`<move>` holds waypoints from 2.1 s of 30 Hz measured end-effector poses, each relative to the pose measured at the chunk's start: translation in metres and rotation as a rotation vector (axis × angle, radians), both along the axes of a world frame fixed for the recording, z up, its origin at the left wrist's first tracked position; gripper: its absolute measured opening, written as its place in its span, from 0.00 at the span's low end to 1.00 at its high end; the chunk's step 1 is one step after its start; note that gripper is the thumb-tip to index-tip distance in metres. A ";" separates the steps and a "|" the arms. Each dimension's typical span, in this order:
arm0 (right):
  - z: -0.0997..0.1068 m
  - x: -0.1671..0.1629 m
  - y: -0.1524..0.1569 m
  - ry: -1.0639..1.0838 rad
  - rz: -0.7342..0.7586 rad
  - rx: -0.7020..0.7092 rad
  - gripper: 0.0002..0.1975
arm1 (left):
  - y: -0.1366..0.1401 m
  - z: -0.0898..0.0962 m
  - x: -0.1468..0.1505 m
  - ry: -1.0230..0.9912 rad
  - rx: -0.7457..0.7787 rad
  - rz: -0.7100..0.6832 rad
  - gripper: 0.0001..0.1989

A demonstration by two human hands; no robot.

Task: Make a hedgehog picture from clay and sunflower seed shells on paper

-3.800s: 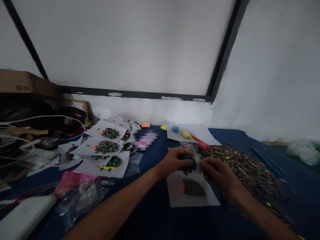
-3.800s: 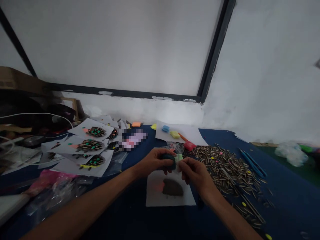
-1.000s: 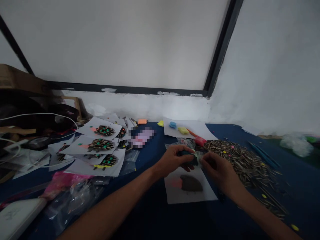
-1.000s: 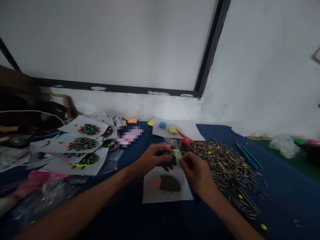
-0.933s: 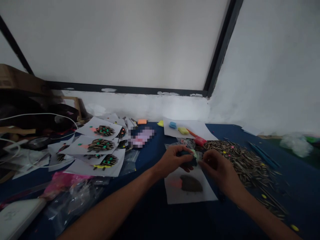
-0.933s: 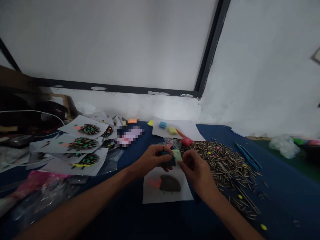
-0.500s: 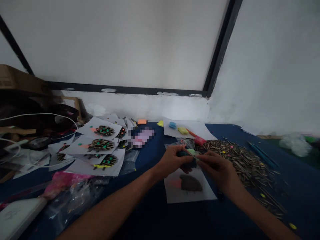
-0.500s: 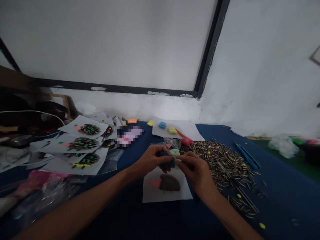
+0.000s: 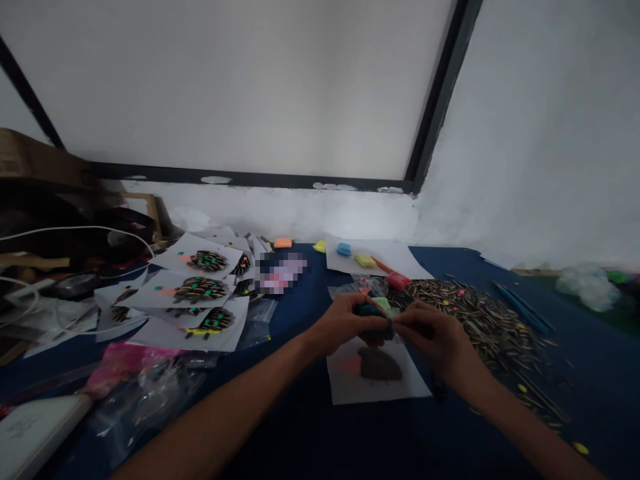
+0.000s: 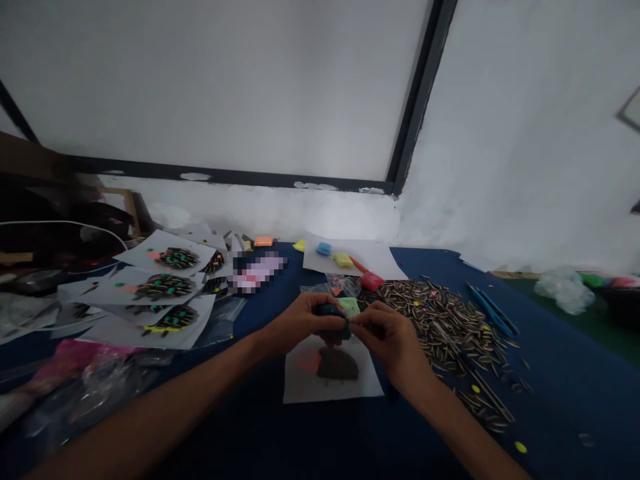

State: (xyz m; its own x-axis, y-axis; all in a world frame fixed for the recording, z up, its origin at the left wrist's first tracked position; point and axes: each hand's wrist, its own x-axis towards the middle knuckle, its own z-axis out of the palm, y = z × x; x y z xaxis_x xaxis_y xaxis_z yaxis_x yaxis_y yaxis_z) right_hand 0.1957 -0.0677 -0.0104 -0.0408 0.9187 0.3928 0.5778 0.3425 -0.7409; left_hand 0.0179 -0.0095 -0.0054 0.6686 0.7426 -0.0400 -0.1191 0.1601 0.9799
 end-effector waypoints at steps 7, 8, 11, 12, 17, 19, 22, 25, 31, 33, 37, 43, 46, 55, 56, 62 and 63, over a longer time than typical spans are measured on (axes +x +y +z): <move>-0.002 0.001 0.000 -0.066 0.035 0.036 0.08 | 0.000 0.001 -0.001 -0.031 -0.023 0.029 0.11; -0.002 0.001 -0.001 -0.077 0.038 0.033 0.08 | 0.000 0.002 -0.001 -0.037 -0.035 0.029 0.12; 0.000 0.000 -0.002 -0.097 0.031 0.046 0.08 | 0.000 0.001 -0.001 -0.055 -0.074 0.008 0.15; 0.001 -0.001 -0.002 -0.111 0.028 0.059 0.07 | 0.000 0.001 -0.001 -0.055 -0.083 -0.001 0.16; 0.006 -0.003 -0.005 -0.276 0.023 0.163 0.07 | -0.001 -0.001 0.001 -0.038 -0.078 0.019 0.12; 0.005 -0.004 -0.005 -0.330 0.019 0.207 0.07 | -0.001 -0.001 0.002 -0.025 -0.061 0.042 0.09; 0.002 -0.005 -0.006 -0.385 0.007 0.246 0.07 | -0.001 -0.002 0.004 0.021 -0.030 0.080 0.07; 0.001 -0.008 -0.006 -0.377 -0.008 0.237 0.06 | -0.001 -0.001 0.006 0.070 -0.008 0.101 0.07; 0.019 -0.003 -0.007 0.068 -0.158 0.062 0.08 | 0.008 0.002 -0.002 0.044 -0.023 0.203 0.12; 0.023 -0.001 -0.007 0.129 -0.191 0.014 0.11 | 0.013 0.000 -0.007 0.025 -0.068 0.202 0.13; 0.020 -0.003 -0.007 0.156 -0.108 -0.099 0.11 | 0.023 -0.005 -0.015 -0.006 -0.107 0.213 0.06; 0.019 -0.010 -0.010 0.126 0.031 -0.194 0.10 | 0.033 -0.010 -0.023 0.058 -0.088 0.304 0.18; 0.019 -0.012 -0.010 0.080 0.030 -0.258 0.11 | 0.037 -0.013 -0.025 0.125 -0.041 0.279 0.20; 0.001 -0.008 -0.006 0.081 0.093 -0.299 0.11 | 0.032 -0.013 -0.023 0.151 0.199 0.225 0.15; 0.000 -0.008 -0.006 0.087 0.086 -0.254 0.10 | 0.030 -0.009 -0.023 0.154 0.208 0.170 0.14; -0.003 -0.009 -0.002 0.193 0.041 0.081 0.09 | 0.009 0.012 -0.019 0.159 0.249 -0.228 0.12; -0.004 -0.009 -0.002 0.212 0.039 0.103 0.09 | 0.006 0.013 -0.017 0.144 0.246 -0.248 0.13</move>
State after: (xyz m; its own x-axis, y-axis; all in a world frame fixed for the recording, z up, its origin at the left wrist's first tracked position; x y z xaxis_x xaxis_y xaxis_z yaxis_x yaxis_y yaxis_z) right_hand 0.1868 -0.0696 -0.0141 0.0182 0.8725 0.4884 0.3975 0.4419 -0.8042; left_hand 0.0005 -0.0037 0.0074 0.8299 0.5578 0.0122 0.0359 -0.0752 0.9965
